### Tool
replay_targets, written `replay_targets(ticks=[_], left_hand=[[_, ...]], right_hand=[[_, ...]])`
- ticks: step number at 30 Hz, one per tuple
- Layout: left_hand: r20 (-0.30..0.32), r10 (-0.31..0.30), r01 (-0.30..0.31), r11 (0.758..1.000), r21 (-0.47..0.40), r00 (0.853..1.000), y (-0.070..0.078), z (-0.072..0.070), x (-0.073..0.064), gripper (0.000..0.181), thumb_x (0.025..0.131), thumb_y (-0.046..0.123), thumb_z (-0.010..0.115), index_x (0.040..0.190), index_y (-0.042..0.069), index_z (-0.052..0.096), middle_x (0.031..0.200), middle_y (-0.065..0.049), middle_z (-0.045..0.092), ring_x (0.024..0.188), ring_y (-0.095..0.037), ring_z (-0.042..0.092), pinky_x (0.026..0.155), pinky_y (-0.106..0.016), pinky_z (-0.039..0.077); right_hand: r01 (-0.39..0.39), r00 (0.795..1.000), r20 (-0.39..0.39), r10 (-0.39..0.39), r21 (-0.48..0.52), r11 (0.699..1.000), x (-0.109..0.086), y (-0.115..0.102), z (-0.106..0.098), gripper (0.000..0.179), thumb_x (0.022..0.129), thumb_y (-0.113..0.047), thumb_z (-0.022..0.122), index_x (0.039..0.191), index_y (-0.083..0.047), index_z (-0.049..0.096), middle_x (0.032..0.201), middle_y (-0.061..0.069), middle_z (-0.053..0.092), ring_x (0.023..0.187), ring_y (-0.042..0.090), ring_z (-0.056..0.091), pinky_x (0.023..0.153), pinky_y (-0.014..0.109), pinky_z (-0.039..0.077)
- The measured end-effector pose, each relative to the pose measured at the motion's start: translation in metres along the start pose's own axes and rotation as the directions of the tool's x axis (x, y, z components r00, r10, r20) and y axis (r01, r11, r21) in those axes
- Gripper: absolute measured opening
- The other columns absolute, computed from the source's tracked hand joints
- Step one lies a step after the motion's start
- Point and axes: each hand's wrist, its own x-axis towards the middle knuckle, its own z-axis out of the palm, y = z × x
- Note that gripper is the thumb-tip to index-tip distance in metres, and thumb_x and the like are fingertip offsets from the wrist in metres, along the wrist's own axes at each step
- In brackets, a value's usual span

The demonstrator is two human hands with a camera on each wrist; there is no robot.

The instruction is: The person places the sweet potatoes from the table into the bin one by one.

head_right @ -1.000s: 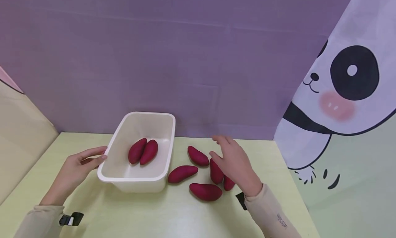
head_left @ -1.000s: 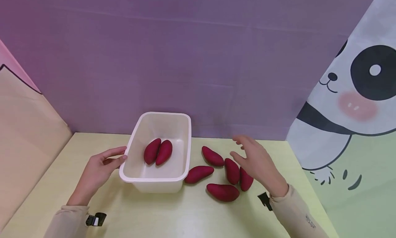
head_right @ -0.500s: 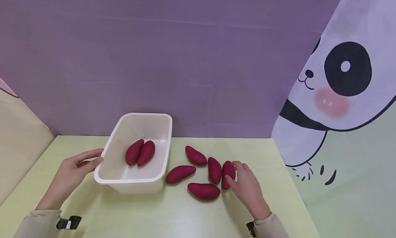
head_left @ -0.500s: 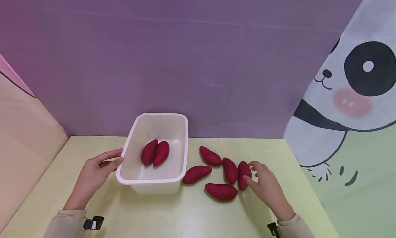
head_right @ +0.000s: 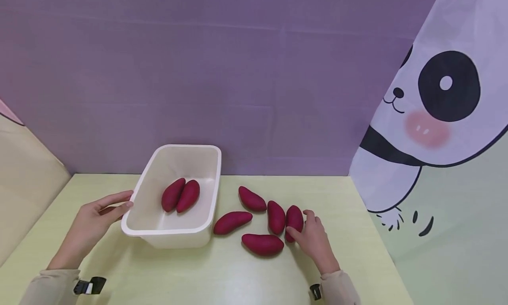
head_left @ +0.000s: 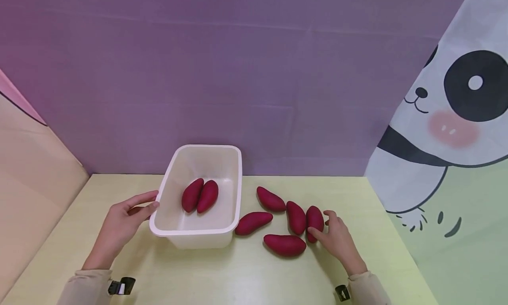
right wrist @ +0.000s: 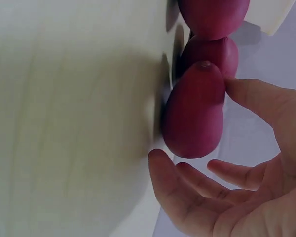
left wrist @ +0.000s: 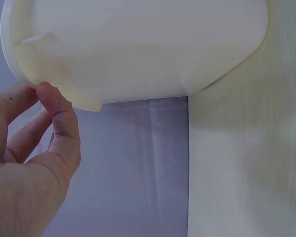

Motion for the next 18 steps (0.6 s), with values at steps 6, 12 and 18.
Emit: replay_targets(ticks=[6,12,18], left_hand=[[-0.005,0.013,-0.013,1.0,-0.004,1.0,-0.001,0.001,0.001,0.054,0.096,0.038,0.069,0.14,0.006,0.06,0.112,-0.004,0.072,0.089,-0.003,0.069,0.074,-0.021,0.053],[-0.005,0.004,-0.004,1.0,-0.017,1.0,-0.002,0.001,0.001,0.053,0.097,0.035,0.069,0.14,0.006,0.059,0.113,-0.006,0.072,0.089,-0.003,0.068,0.074,-0.02,0.053],[0.001,0.001,-0.001,1.0,-0.028,1.0,-0.002,0.001,0.002,0.054,0.096,0.035,0.069,0.14,0.006,0.059,0.114,-0.007,0.072,0.089,-0.004,0.069,0.074,-0.021,0.053]], right_hand=[[-0.017,1.0,0.011,0.017,0.065,0.998,0.003,0.003,0.002,0.07,0.087,-0.024,0.078,0.134,0.013,0.041,0.107,0.024,0.064,0.099,0.039,0.062,0.084,0.052,0.051],[-0.034,0.999,0.009,0.034,0.085,0.996,0.004,0.007,0.001,0.059,0.088,-0.014,0.073,0.132,0.011,0.043,0.105,0.024,0.066,0.09,0.035,0.067,0.077,0.047,0.053],[-0.039,0.999,-0.003,0.04,0.111,0.993,0.004,0.013,-0.001,0.048,0.088,-0.009,0.069,0.127,0.01,0.048,0.105,0.024,0.067,0.087,0.033,0.07,0.073,0.043,0.054]])
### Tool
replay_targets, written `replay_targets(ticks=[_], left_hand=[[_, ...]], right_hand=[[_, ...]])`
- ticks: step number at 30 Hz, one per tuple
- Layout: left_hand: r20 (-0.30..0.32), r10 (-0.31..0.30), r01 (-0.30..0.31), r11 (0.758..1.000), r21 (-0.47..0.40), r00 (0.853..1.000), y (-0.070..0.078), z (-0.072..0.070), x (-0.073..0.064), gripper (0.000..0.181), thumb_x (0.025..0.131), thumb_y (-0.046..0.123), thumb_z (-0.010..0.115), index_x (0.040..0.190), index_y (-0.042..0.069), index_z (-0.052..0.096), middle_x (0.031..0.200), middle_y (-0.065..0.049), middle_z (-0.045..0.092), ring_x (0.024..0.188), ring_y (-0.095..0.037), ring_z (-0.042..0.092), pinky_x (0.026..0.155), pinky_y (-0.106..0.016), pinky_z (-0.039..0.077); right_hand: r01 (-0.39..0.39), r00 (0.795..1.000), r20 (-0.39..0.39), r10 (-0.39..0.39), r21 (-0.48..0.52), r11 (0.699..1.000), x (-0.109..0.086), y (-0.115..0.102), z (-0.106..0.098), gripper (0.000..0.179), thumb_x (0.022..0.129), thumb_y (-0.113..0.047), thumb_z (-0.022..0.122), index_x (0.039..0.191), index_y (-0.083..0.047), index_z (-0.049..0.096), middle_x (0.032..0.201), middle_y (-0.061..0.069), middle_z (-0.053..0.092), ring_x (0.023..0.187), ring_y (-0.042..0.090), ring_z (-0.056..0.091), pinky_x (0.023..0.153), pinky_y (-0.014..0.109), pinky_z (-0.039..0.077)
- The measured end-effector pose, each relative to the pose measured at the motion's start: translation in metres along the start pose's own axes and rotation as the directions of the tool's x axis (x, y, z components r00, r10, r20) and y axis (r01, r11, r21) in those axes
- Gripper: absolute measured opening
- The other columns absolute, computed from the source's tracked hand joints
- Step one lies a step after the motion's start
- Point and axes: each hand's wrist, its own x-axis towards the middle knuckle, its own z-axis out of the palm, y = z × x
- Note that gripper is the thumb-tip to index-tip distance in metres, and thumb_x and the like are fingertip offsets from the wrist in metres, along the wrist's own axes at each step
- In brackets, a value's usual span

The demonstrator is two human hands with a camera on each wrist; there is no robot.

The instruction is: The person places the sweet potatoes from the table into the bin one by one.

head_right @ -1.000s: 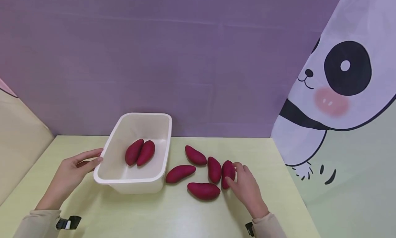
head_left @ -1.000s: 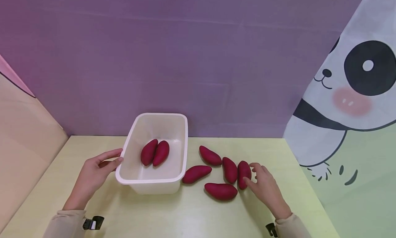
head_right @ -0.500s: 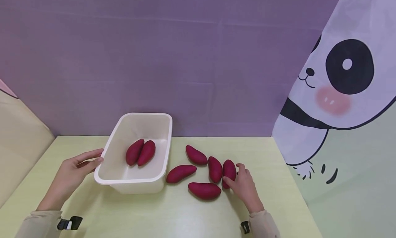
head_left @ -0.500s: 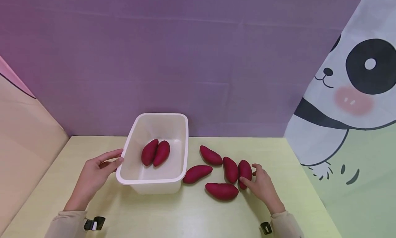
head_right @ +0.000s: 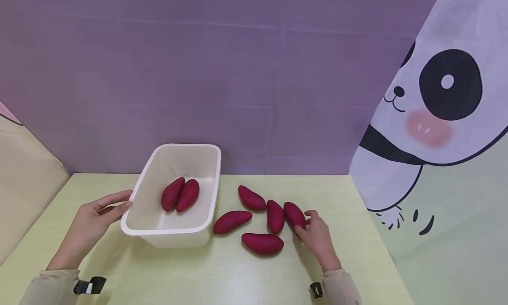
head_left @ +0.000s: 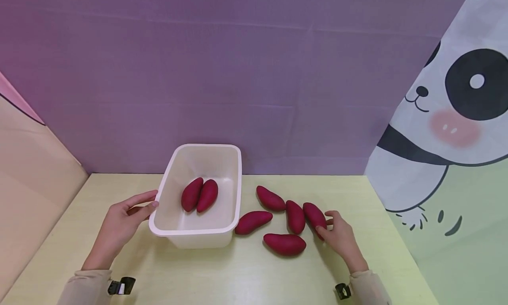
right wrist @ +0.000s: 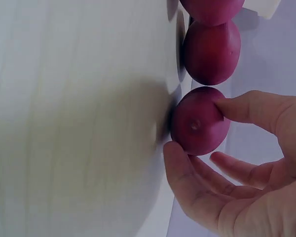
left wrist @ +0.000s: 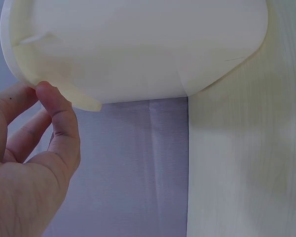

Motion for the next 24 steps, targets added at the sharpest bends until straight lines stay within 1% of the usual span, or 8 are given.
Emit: replay_targets(ticks=[7,11,17,20,24], left_hand=[[0.004,0.006,-0.006,1.0,0.003,1.0,0.0,0.001,0.0,0.054,0.096,0.038,0.069,0.139,0.006,0.06,0.112,-0.004,0.072,0.091,-0.006,0.07,0.075,-0.021,0.054],[0.011,0.009,-0.009,1.0,-0.02,1.0,0.0,0.0,0.0,0.055,0.096,0.036,0.069,0.14,0.005,0.059,0.113,-0.003,0.072,0.091,-0.006,0.07,0.075,-0.021,0.054],[0.003,0.002,-0.002,0.999,-0.044,1.0,-0.001,0.0,0.001,0.054,0.096,0.033,0.07,0.139,0.004,0.059,0.11,0.008,0.071,0.091,-0.005,0.07,0.075,-0.021,0.054],[0.0,0.005,-0.005,0.999,-0.047,1.0,-0.001,0.0,0.001,0.053,0.096,0.032,0.071,0.139,0.004,0.059,0.111,0.009,0.071,0.092,-0.004,0.069,0.075,-0.021,0.055],[-0.001,0.008,-0.008,0.999,-0.039,1.0,-0.001,-0.001,0.001,0.053,0.096,0.033,0.07,0.139,0.004,0.059,0.113,0.007,0.07,0.092,-0.005,0.069,0.075,-0.021,0.055]], right_hand=[[-0.002,1.0,-0.023,0.002,0.011,1.0,0.002,0.005,-0.003,0.04,0.087,-0.006,0.07,0.122,0.007,0.054,0.105,0.025,0.067,0.085,0.034,0.069,0.075,0.044,0.055],[0.006,1.0,-0.029,-0.005,0.019,1.0,0.006,0.002,-0.007,0.039,0.088,-0.006,0.069,0.122,0.005,0.054,0.106,0.025,0.067,0.084,0.034,0.069,0.076,0.044,0.055],[0.032,0.999,-0.036,-0.03,0.059,0.998,0.012,-0.011,-0.019,0.038,0.089,-0.007,0.068,0.123,0.002,0.055,0.109,0.025,0.066,0.084,0.034,0.069,0.07,0.04,0.057],[0.056,0.998,-0.042,-0.053,0.069,0.996,0.017,-0.02,-0.024,0.037,0.09,-0.008,0.068,0.123,0.001,0.056,0.109,0.025,0.066,0.083,0.034,0.07,0.067,0.038,0.057],[0.097,0.994,-0.049,-0.094,0.065,0.993,0.025,-0.033,-0.03,0.037,0.09,-0.009,0.068,0.124,0.0,0.056,0.11,0.024,0.066,0.083,0.033,0.07,0.066,0.037,0.056]])
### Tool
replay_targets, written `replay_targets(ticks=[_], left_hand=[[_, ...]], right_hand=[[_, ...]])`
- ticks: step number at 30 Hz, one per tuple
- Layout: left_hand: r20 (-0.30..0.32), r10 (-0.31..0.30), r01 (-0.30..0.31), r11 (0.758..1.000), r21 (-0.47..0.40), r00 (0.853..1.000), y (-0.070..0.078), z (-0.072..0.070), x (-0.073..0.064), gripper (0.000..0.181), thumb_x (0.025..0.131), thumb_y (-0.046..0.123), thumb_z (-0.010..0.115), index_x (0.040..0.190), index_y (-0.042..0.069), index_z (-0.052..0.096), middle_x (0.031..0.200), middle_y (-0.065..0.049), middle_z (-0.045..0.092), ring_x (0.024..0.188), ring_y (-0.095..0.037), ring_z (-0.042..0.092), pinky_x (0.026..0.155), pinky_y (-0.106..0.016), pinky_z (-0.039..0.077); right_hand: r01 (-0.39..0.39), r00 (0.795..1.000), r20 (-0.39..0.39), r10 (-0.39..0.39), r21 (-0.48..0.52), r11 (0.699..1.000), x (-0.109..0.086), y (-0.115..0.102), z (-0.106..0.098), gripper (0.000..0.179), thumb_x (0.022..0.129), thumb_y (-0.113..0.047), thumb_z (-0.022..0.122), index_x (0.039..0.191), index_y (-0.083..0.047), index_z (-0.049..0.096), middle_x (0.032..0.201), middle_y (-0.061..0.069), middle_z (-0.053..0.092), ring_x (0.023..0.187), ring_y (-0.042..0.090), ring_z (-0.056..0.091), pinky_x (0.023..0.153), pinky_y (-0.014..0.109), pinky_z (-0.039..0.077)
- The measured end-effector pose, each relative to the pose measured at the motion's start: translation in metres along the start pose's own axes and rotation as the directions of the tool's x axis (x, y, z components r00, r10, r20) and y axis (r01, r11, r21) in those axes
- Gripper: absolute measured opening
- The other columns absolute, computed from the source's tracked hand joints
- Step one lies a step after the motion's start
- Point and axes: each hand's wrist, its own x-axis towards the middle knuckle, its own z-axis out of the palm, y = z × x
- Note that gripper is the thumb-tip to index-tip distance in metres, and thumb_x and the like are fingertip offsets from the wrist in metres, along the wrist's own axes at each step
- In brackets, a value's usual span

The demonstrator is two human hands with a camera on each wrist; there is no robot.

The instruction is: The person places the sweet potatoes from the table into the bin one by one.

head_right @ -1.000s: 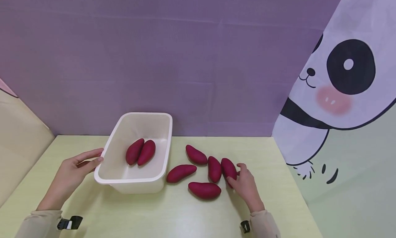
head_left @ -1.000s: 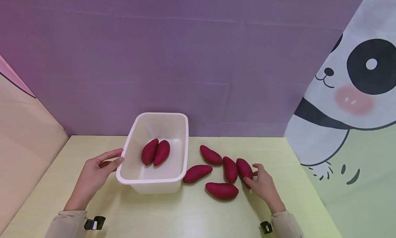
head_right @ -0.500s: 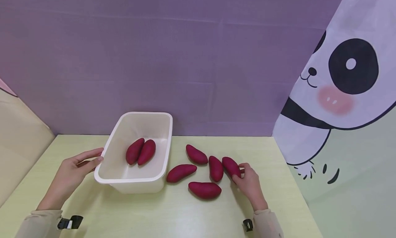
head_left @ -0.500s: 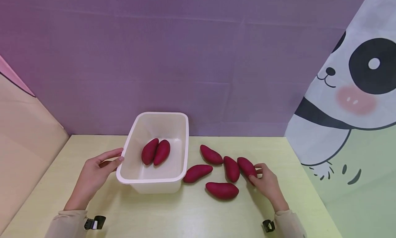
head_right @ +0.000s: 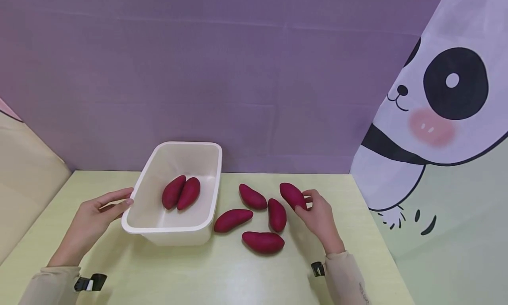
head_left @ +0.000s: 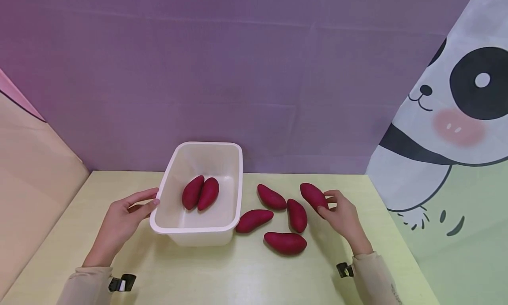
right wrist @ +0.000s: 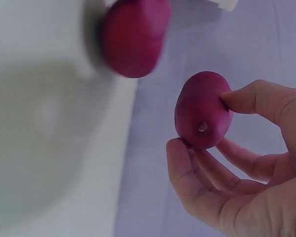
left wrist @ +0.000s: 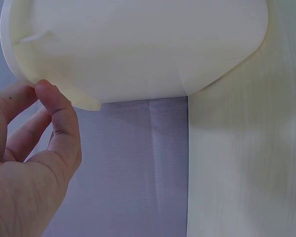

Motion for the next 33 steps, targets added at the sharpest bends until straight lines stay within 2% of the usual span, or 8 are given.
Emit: replay_targets(ticks=[10,14,19,24,29,33], left_hand=[[-0.002,-0.001,0.001,1.0,0.01,1.0,0.001,-0.001,0.0,0.053,0.096,0.033,0.07,0.14,0.005,0.059,0.117,0.0,0.069,0.091,-0.007,0.07,0.074,-0.022,0.055],[-0.002,0.001,-0.001,1.0,0.007,1.0,0.0,-0.001,0.001,0.053,0.096,0.032,0.07,0.14,0.005,0.059,0.12,-0.002,0.068,0.091,-0.006,0.07,0.074,-0.023,0.055],[0.0,-0.002,0.002,1.0,0.002,1.0,0.001,0.0,0.0,0.054,0.096,0.033,0.071,0.141,0.005,0.058,0.123,-0.011,0.067,0.091,-0.009,0.07,0.074,-0.023,0.055],[-0.001,0.0,0.0,1.0,0.015,1.0,0.002,0.0,-0.001,0.055,0.095,0.036,0.07,0.14,0.006,0.059,0.121,-0.009,0.068,0.09,-0.01,0.071,0.074,-0.023,0.055],[0.0,0.003,-0.003,1.0,0.027,1.0,0.001,0.0,0.0,0.054,0.096,0.035,0.07,0.14,0.008,0.059,0.127,-0.016,0.064,0.089,-0.009,0.071,0.074,-0.023,0.054],[-0.001,0.004,-0.004,1.0,0.026,1.0,0.002,0.0,0.0,0.053,0.096,0.035,0.07,0.14,0.008,0.06,0.128,-0.017,0.064,0.09,-0.009,0.071,0.074,-0.022,0.054]], right_hand=[[0.138,0.99,-0.016,-0.138,-0.006,0.99,0.024,-0.048,-0.005,0.039,0.089,-0.011,0.068,0.125,-0.001,0.059,0.111,0.019,0.067,0.083,0.03,0.069,0.067,0.039,0.056],[0.172,0.985,0.0,-0.172,0.003,0.985,0.031,-0.07,-0.005,0.04,0.089,-0.012,0.068,0.126,0.0,0.059,0.112,0.018,0.067,0.086,0.03,0.068,0.067,0.039,0.056],[0.21,0.977,0.037,-0.211,0.015,0.978,0.042,-0.1,-0.002,0.042,0.089,-0.013,0.069,0.128,-0.002,0.058,0.116,0.016,0.066,0.088,0.028,0.067,0.069,0.04,0.055],[0.255,0.963,0.084,-0.255,0.008,0.967,0.056,-0.138,0.006,0.044,0.089,-0.015,0.071,0.129,-0.003,0.058,0.119,0.014,0.065,0.087,0.025,0.067,0.07,0.039,0.056],[0.307,0.945,0.124,-0.302,-0.02,0.952,0.073,-0.173,0.019,0.041,0.088,-0.017,0.07,0.126,-0.005,0.06,0.116,0.011,0.066,0.085,0.021,0.067,0.071,0.036,0.056],[0.333,0.93,0.177,-0.321,-0.036,0.942,0.083,-0.202,0.034,0.041,0.087,-0.017,0.07,0.125,-0.006,0.06,0.114,0.009,0.066,0.088,0.02,0.067,0.074,0.034,0.056]])
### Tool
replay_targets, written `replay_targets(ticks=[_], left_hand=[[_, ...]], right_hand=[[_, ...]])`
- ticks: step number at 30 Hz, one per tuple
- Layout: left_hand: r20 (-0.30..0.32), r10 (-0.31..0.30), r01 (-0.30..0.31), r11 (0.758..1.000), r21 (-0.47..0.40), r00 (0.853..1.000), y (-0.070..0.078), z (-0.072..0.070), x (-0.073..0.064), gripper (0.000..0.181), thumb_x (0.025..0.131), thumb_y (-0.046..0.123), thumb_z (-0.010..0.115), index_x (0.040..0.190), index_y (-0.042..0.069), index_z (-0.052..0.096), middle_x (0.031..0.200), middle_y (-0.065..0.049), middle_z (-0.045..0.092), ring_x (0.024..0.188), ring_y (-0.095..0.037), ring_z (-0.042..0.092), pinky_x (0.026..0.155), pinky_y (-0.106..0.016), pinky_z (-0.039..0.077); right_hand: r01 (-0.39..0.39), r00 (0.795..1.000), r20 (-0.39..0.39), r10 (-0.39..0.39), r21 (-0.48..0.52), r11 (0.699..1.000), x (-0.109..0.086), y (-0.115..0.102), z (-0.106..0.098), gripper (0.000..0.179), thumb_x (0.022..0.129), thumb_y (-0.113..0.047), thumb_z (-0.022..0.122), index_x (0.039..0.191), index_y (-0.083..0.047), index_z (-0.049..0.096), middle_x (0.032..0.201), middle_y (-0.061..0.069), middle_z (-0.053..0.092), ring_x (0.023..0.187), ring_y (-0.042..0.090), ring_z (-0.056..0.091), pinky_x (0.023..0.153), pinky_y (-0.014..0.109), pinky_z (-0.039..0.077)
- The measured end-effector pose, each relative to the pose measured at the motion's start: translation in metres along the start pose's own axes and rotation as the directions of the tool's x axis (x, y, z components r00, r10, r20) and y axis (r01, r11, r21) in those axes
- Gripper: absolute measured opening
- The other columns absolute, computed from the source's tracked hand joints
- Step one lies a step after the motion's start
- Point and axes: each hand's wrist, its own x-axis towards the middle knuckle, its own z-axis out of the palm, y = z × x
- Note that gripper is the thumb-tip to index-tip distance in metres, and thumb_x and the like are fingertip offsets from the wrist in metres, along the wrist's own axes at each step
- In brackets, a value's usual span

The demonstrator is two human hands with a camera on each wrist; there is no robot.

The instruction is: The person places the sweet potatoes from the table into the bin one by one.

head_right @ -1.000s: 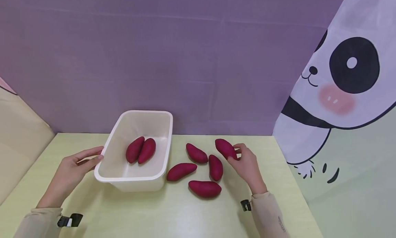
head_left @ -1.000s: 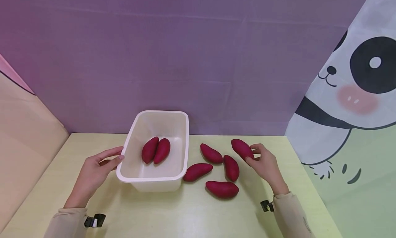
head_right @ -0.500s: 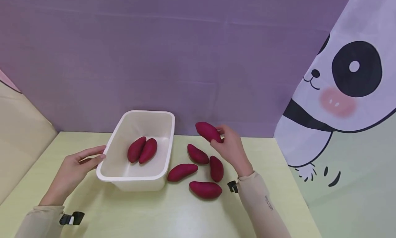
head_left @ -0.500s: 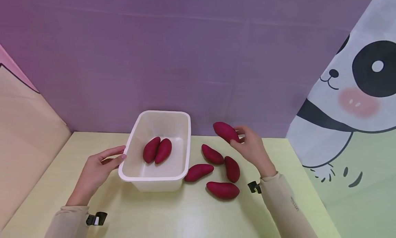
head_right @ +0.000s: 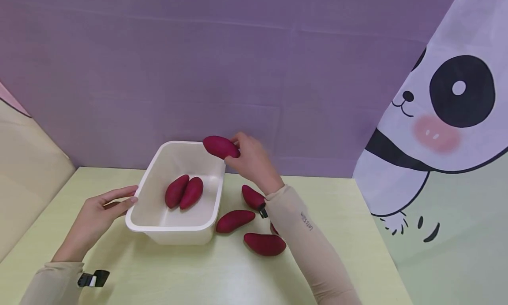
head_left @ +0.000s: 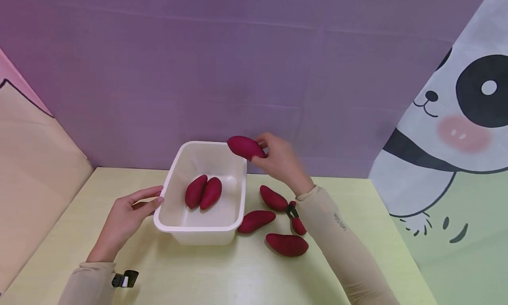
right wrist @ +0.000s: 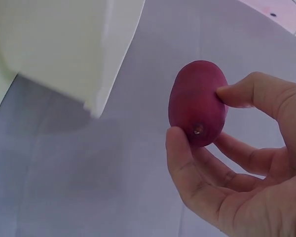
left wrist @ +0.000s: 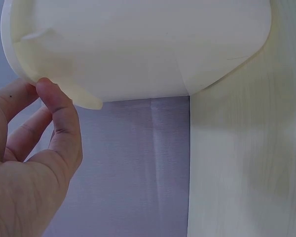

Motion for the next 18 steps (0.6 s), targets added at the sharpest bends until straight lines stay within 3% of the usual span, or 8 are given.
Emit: replay_targets(ticks=[4,10,18], left_hand=[[-0.004,0.008,-0.007,1.0,0.007,1.0,0.0,0.0,0.0,0.053,0.096,0.034,0.071,0.14,0.008,0.06,0.129,-0.017,0.063,0.089,-0.007,0.07,0.075,-0.022,0.054],[-0.004,0.007,-0.007,1.0,0.017,1.0,0.0,-0.001,0.0,0.052,0.096,0.034,0.07,0.14,0.008,0.06,0.131,-0.018,0.062,0.089,-0.005,0.069,0.075,-0.021,0.053],[0.003,0.007,-0.007,1.0,0.028,1.0,0.0,-0.001,-0.001,0.052,0.096,0.035,0.07,0.14,0.01,0.06,0.131,-0.017,0.062,0.09,-0.01,0.071,0.076,-0.023,0.053]], right_hand=[[0.004,0.999,0.046,-0.003,-0.023,1.0,0.021,-0.022,0.015,0.041,0.087,-0.018,0.07,0.125,-0.005,0.06,0.113,0.007,0.066,0.095,0.02,0.064,0.08,0.032,0.054],[-0.006,0.994,0.106,0.011,-0.053,0.999,0.05,-0.044,0.047,0.037,0.089,-0.02,0.069,0.121,-0.004,0.06,0.104,0.005,0.064,0.091,0.019,0.059,0.077,0.028,0.052],[-0.079,0.985,0.148,0.094,-0.1,0.992,0.067,-0.056,0.089,0.03,0.09,-0.022,0.07,0.112,-0.007,0.059,0.096,0.003,0.062,0.086,0.018,0.059,0.073,0.027,0.051]])
